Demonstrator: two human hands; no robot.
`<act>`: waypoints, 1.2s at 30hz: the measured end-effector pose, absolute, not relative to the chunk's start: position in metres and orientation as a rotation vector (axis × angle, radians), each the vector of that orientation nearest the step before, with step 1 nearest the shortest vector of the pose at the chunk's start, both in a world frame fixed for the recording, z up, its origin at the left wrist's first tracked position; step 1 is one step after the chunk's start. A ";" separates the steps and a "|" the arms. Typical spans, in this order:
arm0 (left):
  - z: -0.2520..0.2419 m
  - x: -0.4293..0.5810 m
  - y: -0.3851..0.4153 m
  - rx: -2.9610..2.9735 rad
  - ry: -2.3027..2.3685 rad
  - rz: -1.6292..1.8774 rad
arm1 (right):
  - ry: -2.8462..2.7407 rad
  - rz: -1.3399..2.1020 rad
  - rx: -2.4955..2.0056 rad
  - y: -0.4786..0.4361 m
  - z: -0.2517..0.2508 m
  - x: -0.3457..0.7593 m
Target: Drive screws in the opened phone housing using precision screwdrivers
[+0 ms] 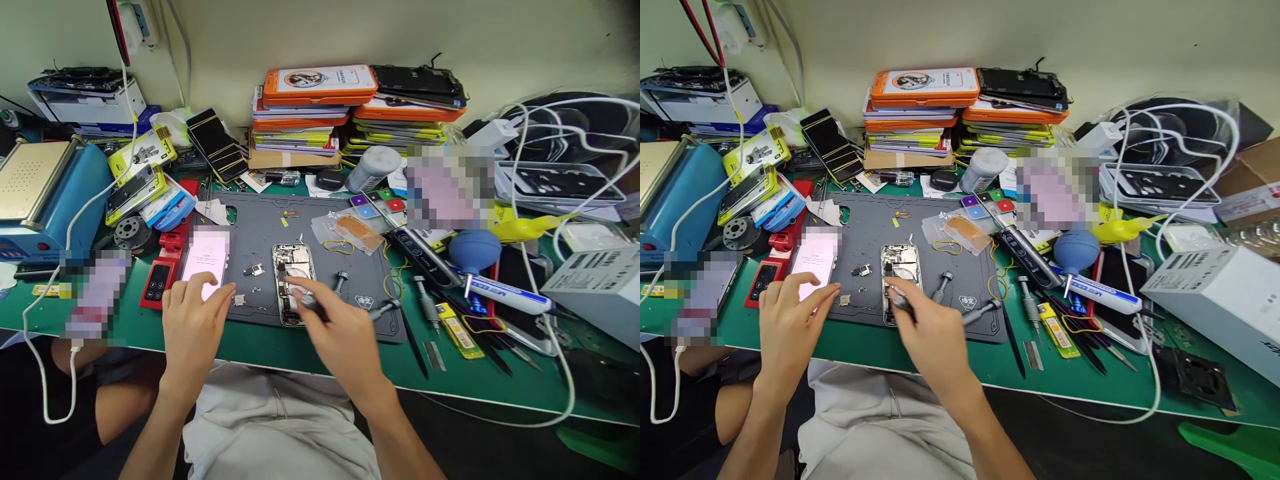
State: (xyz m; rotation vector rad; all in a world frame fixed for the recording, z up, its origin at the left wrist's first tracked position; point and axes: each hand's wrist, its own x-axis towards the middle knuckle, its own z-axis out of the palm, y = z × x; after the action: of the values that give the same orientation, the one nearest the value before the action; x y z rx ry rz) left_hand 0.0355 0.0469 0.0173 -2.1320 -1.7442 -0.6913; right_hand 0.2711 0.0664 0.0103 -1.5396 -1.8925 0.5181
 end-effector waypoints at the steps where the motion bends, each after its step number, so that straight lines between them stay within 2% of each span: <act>1: 0.020 0.037 0.050 -2.163 -1.741 -0.633 | -1.812 0.409 -1.512 0.059 0.004 0.286; 5: 0.028 0.036 0.062 -2.262 -1.690 -0.502 | -1.643 -0.006 -1.527 0.031 -0.022 0.340; 8: 0.031 0.033 0.068 -2.346 -1.624 -0.432 | -1.734 -0.097 -1.607 0.019 -0.036 0.364; 13: 0.032 0.032 0.070 -2.407 -1.598 -0.393 | -1.782 -0.016 -1.638 0.018 -0.039 0.371; 24: 0.032 0.027 0.072 -2.475 -1.654 -0.404 | -1.724 0.236 -1.808 0.029 -0.013 0.359; 29: 0.036 0.025 0.076 -2.327 -1.713 -0.649 | -1.681 0.475 -1.803 0.038 0.000 0.362; 33: 0.039 0.039 0.066 -2.182 -1.713 -0.896 | -1.729 0.506 -1.789 0.066 0.005 0.360; 36: 0.034 0.057 0.052 -2.305 -1.632 -0.972 | -1.864 0.491 -1.722 0.090 0.004 0.357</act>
State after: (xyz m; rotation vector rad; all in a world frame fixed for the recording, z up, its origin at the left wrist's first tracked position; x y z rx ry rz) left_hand 0.0568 0.0516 0.0336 -2.3051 -1.6324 -0.9719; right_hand 0.3567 0.0903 0.0043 -1.7224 -1.8642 0.4911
